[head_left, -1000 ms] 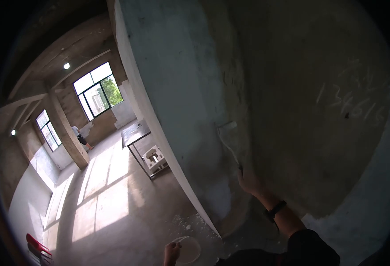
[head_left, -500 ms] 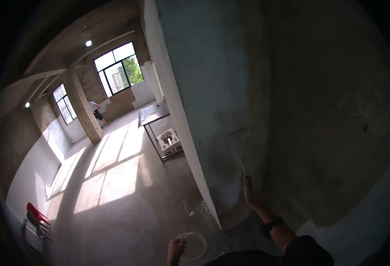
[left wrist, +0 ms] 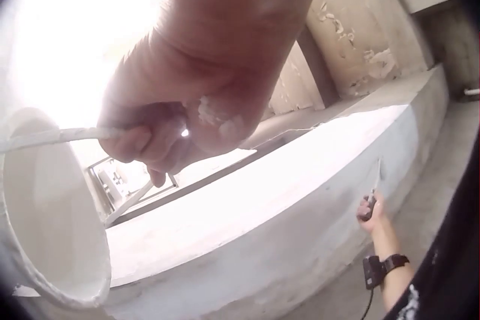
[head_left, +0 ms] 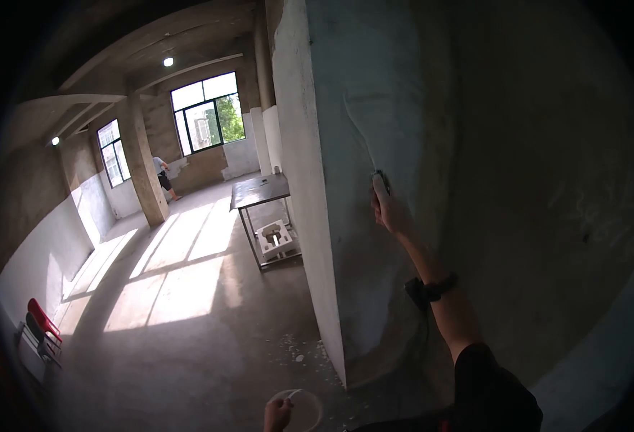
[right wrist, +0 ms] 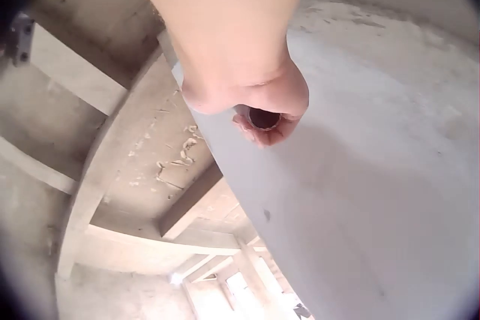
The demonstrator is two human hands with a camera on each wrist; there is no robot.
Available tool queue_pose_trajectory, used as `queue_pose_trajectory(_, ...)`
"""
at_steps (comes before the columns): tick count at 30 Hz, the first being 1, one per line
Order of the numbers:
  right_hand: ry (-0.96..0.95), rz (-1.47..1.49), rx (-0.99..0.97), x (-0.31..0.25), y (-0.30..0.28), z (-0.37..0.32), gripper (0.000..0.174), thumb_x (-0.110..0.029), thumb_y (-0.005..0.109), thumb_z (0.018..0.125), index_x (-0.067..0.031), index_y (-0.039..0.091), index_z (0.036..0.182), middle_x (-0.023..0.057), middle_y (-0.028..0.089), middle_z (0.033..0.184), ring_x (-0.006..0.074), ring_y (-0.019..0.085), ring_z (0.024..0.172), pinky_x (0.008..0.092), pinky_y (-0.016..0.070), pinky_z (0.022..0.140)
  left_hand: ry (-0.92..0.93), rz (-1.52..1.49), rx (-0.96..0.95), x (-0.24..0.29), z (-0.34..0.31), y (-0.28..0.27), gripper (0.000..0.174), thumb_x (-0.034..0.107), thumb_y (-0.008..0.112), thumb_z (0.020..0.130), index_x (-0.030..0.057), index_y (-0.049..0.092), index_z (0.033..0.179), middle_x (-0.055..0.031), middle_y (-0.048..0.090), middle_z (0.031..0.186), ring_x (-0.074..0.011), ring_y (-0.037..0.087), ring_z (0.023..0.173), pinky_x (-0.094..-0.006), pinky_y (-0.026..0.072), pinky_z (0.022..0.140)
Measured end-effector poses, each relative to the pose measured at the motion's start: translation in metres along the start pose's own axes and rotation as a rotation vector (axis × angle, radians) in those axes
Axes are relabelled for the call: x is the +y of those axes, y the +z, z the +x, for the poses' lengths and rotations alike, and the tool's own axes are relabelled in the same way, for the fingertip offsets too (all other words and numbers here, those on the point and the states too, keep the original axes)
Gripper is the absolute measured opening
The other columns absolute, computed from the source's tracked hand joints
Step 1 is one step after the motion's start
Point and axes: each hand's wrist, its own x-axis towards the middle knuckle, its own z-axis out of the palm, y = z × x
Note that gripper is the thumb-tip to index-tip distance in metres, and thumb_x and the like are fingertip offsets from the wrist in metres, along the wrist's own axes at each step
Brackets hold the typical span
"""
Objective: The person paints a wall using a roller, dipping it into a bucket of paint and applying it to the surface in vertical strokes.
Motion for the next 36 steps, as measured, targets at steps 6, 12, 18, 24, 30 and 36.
queue_pose_trajectory(6, -0.139, -0.19, 0.036, -0.111, 0.021, 0.09, 0.044, -0.045, 0.04, 0.097, -0.0105, 0.045, 0.072, -0.0031, 0.037, 0.052, 0.0071, 0.034, 0.041, 0.0257, 0.0321, 0.038, -0.011, 0.058, 0.036, -0.004, 0.001, -0.006, 0.03, 0.023, 0.057, 0.088, -0.0045, 0.067, 0.08, -0.0041, 0.056, 0.057, -0.0119, 0.052, 0.049, -0.0295, 0.0421, 0.046)
queue_pose_trajectory(12, -0.179, -0.27, 0.011, -0.201, 0.042, 0.145, 0.049, -0.046, 0.037, 0.097, -0.0101, 0.042, 0.065, -0.0017, 0.038, 0.053, 0.0096, 0.035, 0.043, 0.0285, 0.0357, 0.042, -0.031, -0.018, 0.027, -0.017, 0.006, -0.015, 0.03, 0.022, 0.057, 0.088, -0.0044, 0.067, 0.079, -0.0039, 0.055, 0.056, -0.0115, 0.051, 0.048, -0.029, 0.0398, 0.044)
queue_pose_trajectory(18, -0.132, -0.311, 0.077, -0.131, 0.032, 0.099, 0.048, -0.046, 0.038, 0.097, -0.0113, 0.041, 0.064, -0.0015, 0.038, 0.051, 0.0087, 0.034, 0.04, 0.0279, 0.0334, 0.038, 0.013, -0.016, 0.017, -0.014, 0.001, -0.018, 0.029, 0.021, 0.057, 0.088, -0.005, 0.066, 0.078, -0.0039, 0.055, 0.056, -0.0116, 0.051, 0.048, -0.0296, 0.0396, 0.044)
queue_pose_trajectory(24, -0.017, -0.274, 0.086, 0.025, -0.004, -0.017, 0.044, -0.04, 0.038, 0.099, -0.0084, 0.044, 0.068, -0.0012, 0.038, 0.05, 0.0094, 0.038, 0.043, 0.0289, 0.0326, 0.041, -0.013, 0.015, -0.014, -0.018, 0.014, -0.022, 0.03, 0.022, 0.057, 0.089, -0.0046, 0.066, 0.077, -0.0037, 0.054, 0.056, -0.0114, 0.051, 0.047, -0.0296, 0.0394, 0.043)
queue_pose_trajectory(30, 0.185, -0.469, 0.111, 0.172, -0.028, -0.167, 0.039, -0.035, 0.041, 0.099, -0.0004, 0.056, 0.091, 0.0089, 0.059, 0.078, 0.0204, 0.056, 0.071, 0.0352, 0.0442, 0.065, 0.019, -0.063, -0.099, -0.026, 0.024, -0.018, 0.029, 0.022, 0.059, 0.089, -0.0039, 0.066, 0.078, -0.0022, 0.053, 0.056, -0.0101, 0.049, 0.046, -0.0273, 0.0374, 0.041)
queue_pose_trajectory(36, 0.374, -0.508, 0.225, 0.284, -0.067, -0.251, 0.049, -0.038, 0.043, 0.097, 0.0026, 0.054, 0.123, 0.0167, 0.062, 0.115, 0.0258, 0.058, 0.109, 0.0331, 0.0452, 0.092, -0.011, -0.073, -0.134, -0.028, 0.029, -0.012, 0.029, 0.022, 0.059, 0.09, -0.0038, 0.065, 0.078, -0.0012, 0.051, 0.056, -0.0098, 0.047, 0.044, -0.0263, 0.0369, 0.04)
